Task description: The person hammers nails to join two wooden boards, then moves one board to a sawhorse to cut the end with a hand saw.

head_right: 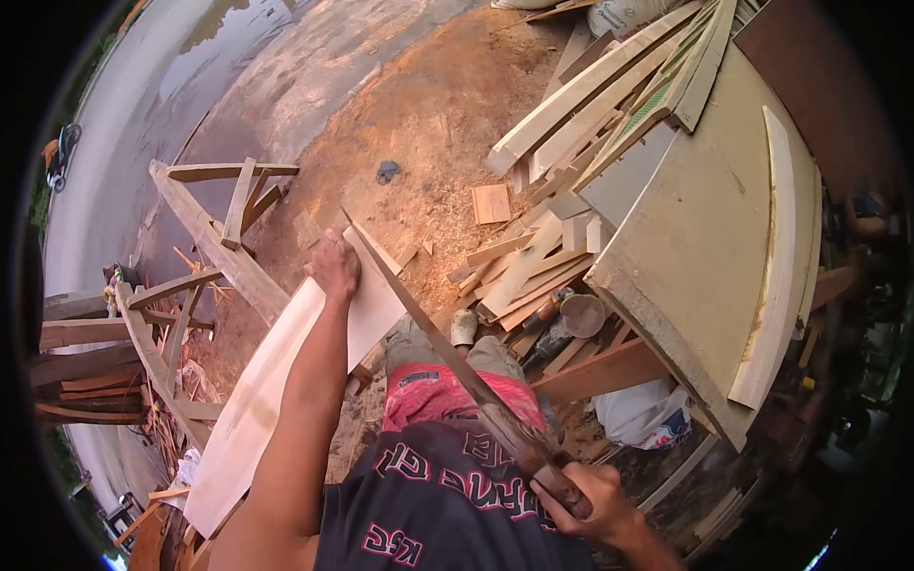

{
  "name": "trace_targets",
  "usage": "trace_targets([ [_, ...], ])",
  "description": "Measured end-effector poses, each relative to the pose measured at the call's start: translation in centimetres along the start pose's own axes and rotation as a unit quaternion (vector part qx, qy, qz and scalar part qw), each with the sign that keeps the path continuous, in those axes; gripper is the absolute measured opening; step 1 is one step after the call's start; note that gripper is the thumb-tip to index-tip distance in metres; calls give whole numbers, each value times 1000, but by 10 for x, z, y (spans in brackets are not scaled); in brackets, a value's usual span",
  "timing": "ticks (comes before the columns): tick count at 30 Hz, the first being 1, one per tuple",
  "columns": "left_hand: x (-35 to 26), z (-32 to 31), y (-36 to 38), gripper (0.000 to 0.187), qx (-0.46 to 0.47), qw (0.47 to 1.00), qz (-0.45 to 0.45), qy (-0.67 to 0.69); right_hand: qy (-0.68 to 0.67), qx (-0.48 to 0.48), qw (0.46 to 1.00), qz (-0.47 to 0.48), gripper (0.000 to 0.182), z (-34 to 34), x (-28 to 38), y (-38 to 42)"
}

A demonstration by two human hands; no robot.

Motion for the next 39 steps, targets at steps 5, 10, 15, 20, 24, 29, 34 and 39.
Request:
trace_targets([
  [5,-4,2,1,53,48,999,14,1,23,32,999,-15,19,-31,18,-49],
  [10,6,-11,1,45,11,998,-53,-37,-57,-2,998,17,23,-199,-4,-281],
  [15,-9,10,6,48,82,995,-48,19,-15,8,1000,-17,24,-205,17,-290],
  [20,-4,6,0,53,95,995,12,3,15,34,995,-97,22,-54,25,-83],
  [24,4,-5,-2,52,84,996,34,-13,106,63,991,-56,18,17,79,13],
  [29,-9,12,-2,46,5,1000,-29,-2,13,25,999,-35,18,-72,33,-114],
  [34,7,-9,-5,44,35,999,-32,13,-14,17,999,-35,24,-222,18,-314],
  [39,-15,5,-22,49,71,996,-40,22,-9,20,999,-42,23,-165,16,-245],
])
Point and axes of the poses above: each hand's wrist, its own y-axis away from the middle knuckle, its own z-axis out of the back of the hand, x = y × z, the point moved 8 cm from there along -y, towards the middle knuckle, and after that the axes turned 9 degrees about -z, right-handed, at the moved point
